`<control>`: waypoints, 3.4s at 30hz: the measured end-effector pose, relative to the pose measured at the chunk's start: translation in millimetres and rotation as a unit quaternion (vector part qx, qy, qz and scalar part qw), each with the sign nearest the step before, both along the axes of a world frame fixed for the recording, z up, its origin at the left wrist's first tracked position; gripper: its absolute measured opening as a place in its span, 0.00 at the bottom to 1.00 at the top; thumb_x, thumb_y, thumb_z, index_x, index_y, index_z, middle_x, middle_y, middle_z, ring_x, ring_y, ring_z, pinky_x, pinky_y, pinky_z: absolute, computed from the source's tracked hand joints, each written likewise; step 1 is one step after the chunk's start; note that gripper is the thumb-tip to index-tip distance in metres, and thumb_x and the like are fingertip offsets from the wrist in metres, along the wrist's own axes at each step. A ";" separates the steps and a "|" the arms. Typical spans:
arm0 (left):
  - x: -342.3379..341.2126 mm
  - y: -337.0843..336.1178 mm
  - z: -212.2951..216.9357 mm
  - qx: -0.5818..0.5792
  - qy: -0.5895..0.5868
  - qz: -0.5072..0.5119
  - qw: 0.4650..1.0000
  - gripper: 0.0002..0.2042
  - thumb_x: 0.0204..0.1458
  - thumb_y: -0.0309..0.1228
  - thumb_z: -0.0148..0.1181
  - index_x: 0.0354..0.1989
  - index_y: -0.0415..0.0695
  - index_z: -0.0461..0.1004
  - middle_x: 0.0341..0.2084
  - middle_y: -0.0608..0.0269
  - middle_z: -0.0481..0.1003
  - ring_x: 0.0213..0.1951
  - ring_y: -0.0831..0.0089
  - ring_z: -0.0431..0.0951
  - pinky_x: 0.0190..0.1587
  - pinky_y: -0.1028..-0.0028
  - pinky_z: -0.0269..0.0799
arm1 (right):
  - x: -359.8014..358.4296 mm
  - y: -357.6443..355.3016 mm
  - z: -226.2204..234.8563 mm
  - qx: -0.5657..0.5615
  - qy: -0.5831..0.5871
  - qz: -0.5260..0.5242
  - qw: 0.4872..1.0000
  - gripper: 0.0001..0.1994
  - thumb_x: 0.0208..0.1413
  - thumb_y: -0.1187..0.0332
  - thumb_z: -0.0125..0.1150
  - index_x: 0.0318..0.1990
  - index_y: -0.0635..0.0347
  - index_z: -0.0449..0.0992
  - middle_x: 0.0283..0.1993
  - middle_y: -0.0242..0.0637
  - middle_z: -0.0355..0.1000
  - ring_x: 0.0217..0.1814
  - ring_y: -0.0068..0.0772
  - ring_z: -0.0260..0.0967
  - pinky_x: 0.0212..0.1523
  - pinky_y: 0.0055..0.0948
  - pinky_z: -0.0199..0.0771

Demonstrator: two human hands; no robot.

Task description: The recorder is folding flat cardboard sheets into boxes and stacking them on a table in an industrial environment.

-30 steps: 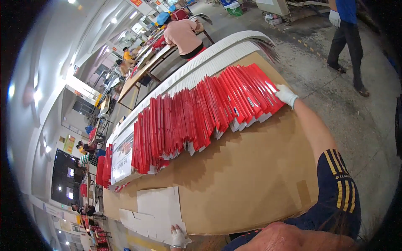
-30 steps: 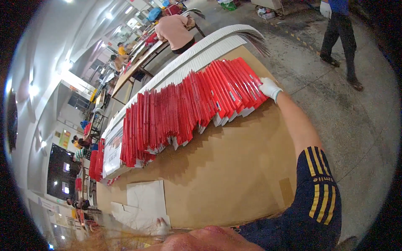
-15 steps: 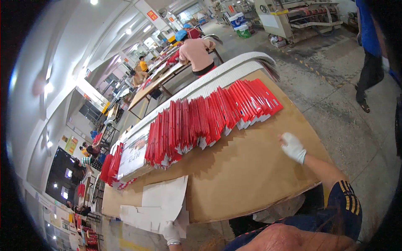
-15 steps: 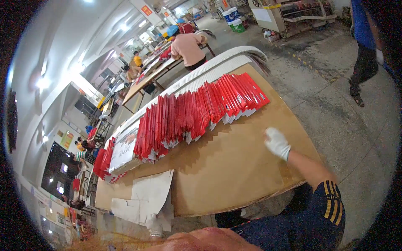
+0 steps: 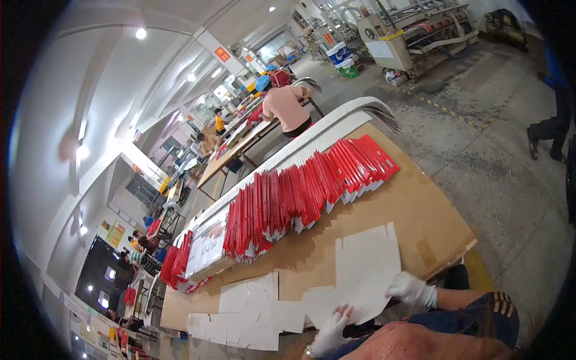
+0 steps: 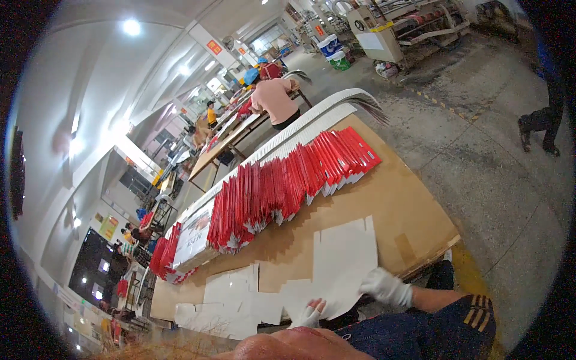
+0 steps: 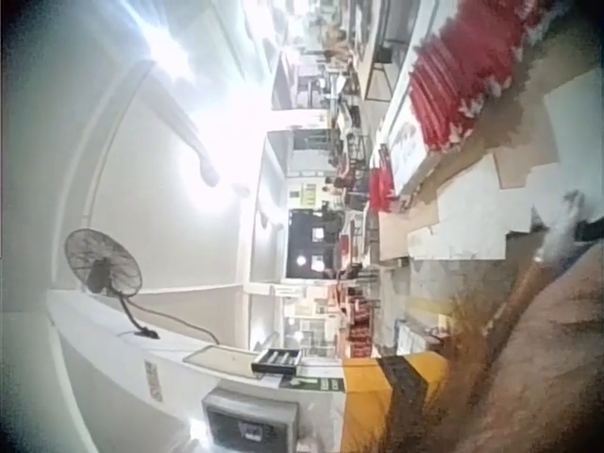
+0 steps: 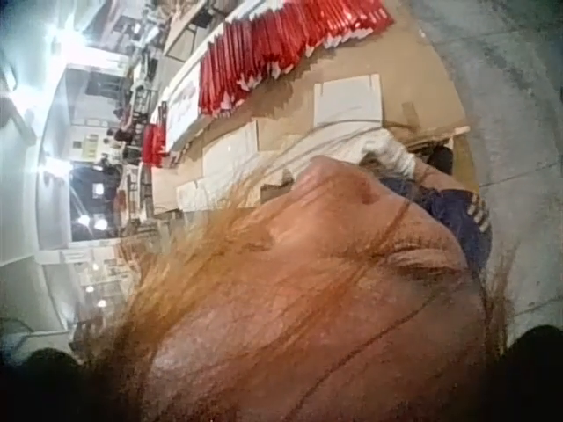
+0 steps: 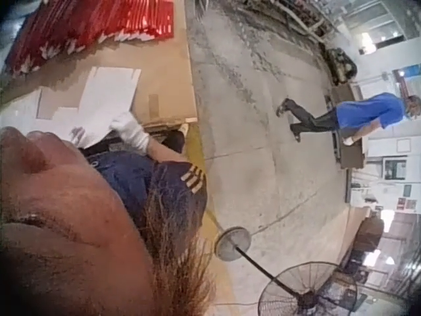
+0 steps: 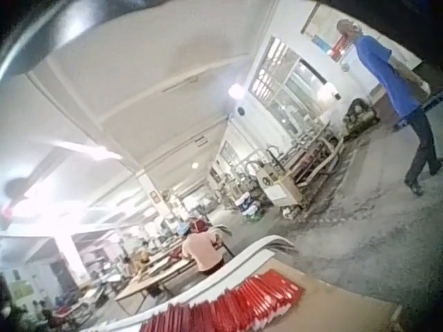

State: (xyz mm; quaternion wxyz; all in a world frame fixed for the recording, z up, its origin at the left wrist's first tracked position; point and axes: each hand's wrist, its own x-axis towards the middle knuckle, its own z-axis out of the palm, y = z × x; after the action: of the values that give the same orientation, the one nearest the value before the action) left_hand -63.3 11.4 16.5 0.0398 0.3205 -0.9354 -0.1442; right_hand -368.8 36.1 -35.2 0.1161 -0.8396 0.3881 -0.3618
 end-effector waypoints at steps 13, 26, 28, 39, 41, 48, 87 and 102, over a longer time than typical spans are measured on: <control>-50.8 -49.4 -43.8 0.059 0.122 -0.005 0.991 0.17 0.45 0.28 0.59 0.46 0.48 0.75 0.47 0.64 0.72 0.50 0.61 0.68 0.53 0.64 0.62 | -140.8 84.2 11.6 0.061 -0.022 -0.259 0.964 0.08 0.41 0.78 0.57 0.30 0.53 0.75 0.35 0.33 0.71 0.45 0.40 0.67 0.50 0.40 0.64; -119.0 -29.1 -76.4 0.096 0.216 -0.145 0.961 0.19 0.44 0.25 0.57 0.48 0.44 0.72 0.53 0.58 0.69 0.58 0.55 0.65 0.63 0.58 0.53 | -113.3 89.4 -33.3 0.153 -0.268 -0.403 0.862 0.36 0.29 0.69 0.72 0.55 0.56 0.69 0.30 0.34 0.65 0.33 0.32 0.64 0.39 0.32 0.68; -128.9 -27.0 -89.8 0.103 0.227 -0.074 0.966 0.18 0.45 0.25 0.56 0.48 0.43 0.72 0.53 0.59 0.69 0.58 0.53 0.64 0.63 0.56 0.51 | -103.9 80.9 -25.2 0.170 -0.272 -0.458 0.829 0.42 0.28 0.70 0.73 0.60 0.57 0.66 0.29 0.34 0.64 0.32 0.29 0.63 0.35 0.29 0.69; -191.0 -10.2 -56.8 -0.046 -0.034 -0.040 0.998 0.41 0.47 0.43 0.55 0.66 0.36 0.46 0.67 0.49 0.46 0.68 0.52 0.45 0.60 0.34 0.37 | -50.9 95.3 -105.9 0.302 -0.504 -0.339 0.735 0.31 0.51 0.71 0.64 0.62 0.64 0.56 0.58 0.38 0.62 0.59 0.33 0.59 0.61 0.32 0.58; -200.4 -4.1 -67.6 -0.057 -0.048 -0.086 0.993 0.41 0.46 0.43 0.55 0.66 0.36 0.46 0.67 0.48 0.46 0.68 0.52 0.44 0.61 0.35 0.37 | -20.5 87.8 -68.5 0.367 -0.546 -0.216 0.721 0.25 0.54 0.70 0.60 0.59 0.65 0.62 0.57 0.37 0.64 0.59 0.30 0.60 0.60 0.31 0.59; -205.0 6.9 -61.2 -0.050 -0.001 -0.119 0.992 0.43 0.44 0.41 0.56 0.66 0.35 0.43 0.68 0.49 0.43 0.69 0.52 0.42 0.62 0.36 0.36 | -43.7 75.4 -67.0 0.112 -0.278 -0.511 0.806 0.13 0.53 0.68 0.57 0.44 0.67 0.73 0.39 0.50 0.72 0.43 0.51 0.69 0.45 0.40 0.68; -67.0 -51.4 -74.0 -0.088 0.098 0.159 0.978 0.28 0.45 0.40 0.59 0.55 0.42 0.66 0.55 0.48 0.62 0.60 0.51 0.58 0.58 0.56 0.57 | -82.8 10.3 -47.1 0.063 0.226 -0.158 0.959 0.38 0.33 0.79 0.48 0.62 0.63 0.60 0.68 0.48 0.53 0.72 0.52 0.44 0.70 0.53 0.35; 19.7 -35.9 -12.4 0.086 -0.017 0.232 0.969 0.27 0.41 0.30 0.58 0.55 0.48 0.68 0.40 0.54 0.73 0.49 0.58 0.71 0.58 0.59 0.58 | -35.1 28.1 -35.3 0.056 0.252 -0.129 0.957 0.32 0.44 0.64 0.60 0.61 0.56 0.62 0.66 0.43 0.56 0.72 0.50 0.44 0.68 0.58 0.36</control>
State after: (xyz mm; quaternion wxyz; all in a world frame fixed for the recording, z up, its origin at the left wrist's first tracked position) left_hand -43.7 -24.5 4.0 0.0282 0.5335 -0.8200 -0.2052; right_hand -403.9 64.2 -70.6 0.0138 -0.8387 0.5292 -0.1278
